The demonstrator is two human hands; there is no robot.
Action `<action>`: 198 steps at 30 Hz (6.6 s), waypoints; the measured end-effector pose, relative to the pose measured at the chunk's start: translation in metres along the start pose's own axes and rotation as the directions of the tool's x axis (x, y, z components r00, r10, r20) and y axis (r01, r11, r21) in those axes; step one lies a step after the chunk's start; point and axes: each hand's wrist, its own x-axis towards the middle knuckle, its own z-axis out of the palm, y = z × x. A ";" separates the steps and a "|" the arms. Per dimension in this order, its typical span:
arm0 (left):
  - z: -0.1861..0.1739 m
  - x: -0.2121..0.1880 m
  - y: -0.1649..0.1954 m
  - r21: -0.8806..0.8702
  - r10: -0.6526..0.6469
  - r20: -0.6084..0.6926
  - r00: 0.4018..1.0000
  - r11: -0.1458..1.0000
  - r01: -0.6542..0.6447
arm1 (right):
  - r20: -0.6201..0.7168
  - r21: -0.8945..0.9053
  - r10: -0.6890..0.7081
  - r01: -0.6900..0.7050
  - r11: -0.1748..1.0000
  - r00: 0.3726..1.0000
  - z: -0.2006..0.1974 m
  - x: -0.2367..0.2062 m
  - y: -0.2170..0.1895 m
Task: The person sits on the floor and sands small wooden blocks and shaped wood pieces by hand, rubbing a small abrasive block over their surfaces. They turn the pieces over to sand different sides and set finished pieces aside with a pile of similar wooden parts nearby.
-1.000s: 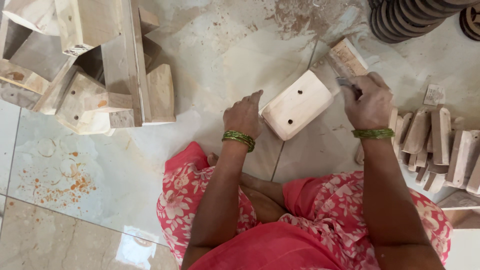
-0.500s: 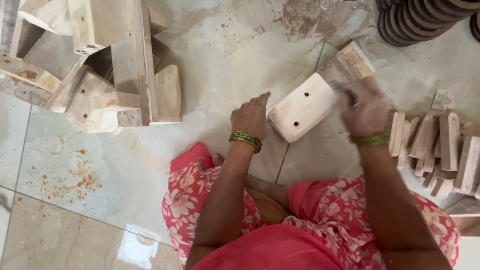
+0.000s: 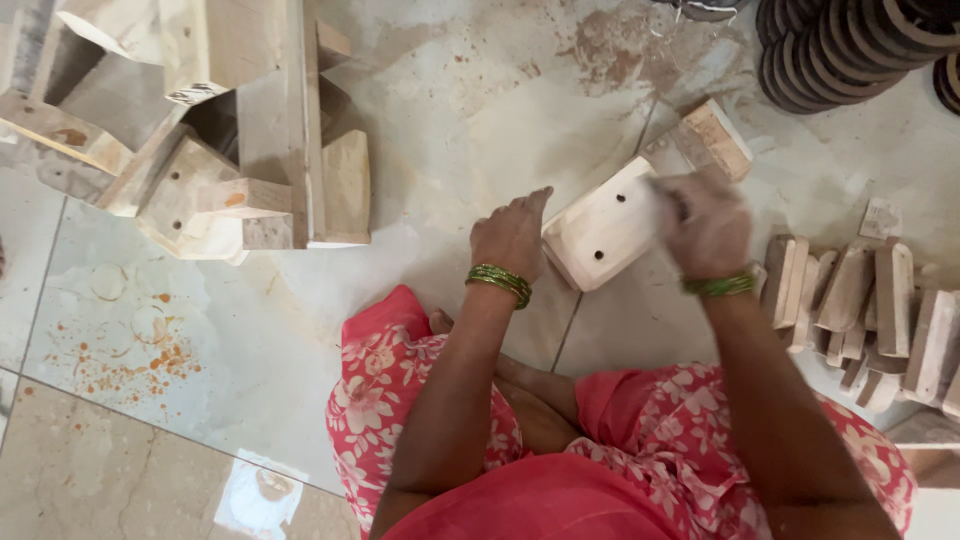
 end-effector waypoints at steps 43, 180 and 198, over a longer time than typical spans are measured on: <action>0.088 -0.013 0.026 0.074 0.087 -0.112 0.990 0.994 -0.079 | -0.105 -0.036 0.173 -0.178 0.983 0.979 0.023 -0.073 0.026; -0.084 -0.025 -0.265 -0.858 -0.705 -0.508 0.494 0.462 -0.224 | 0.002 0.533 0.102 -0.087 0.842 0.995 0.016 -0.098 -0.055; -0.068 -0.035 -0.272 -0.779 -0.551 -0.616 0.563 0.534 -0.329 | 0.241 -0.402 0.277 -0.164 0.901 0.930 0.056 -0.081 -0.031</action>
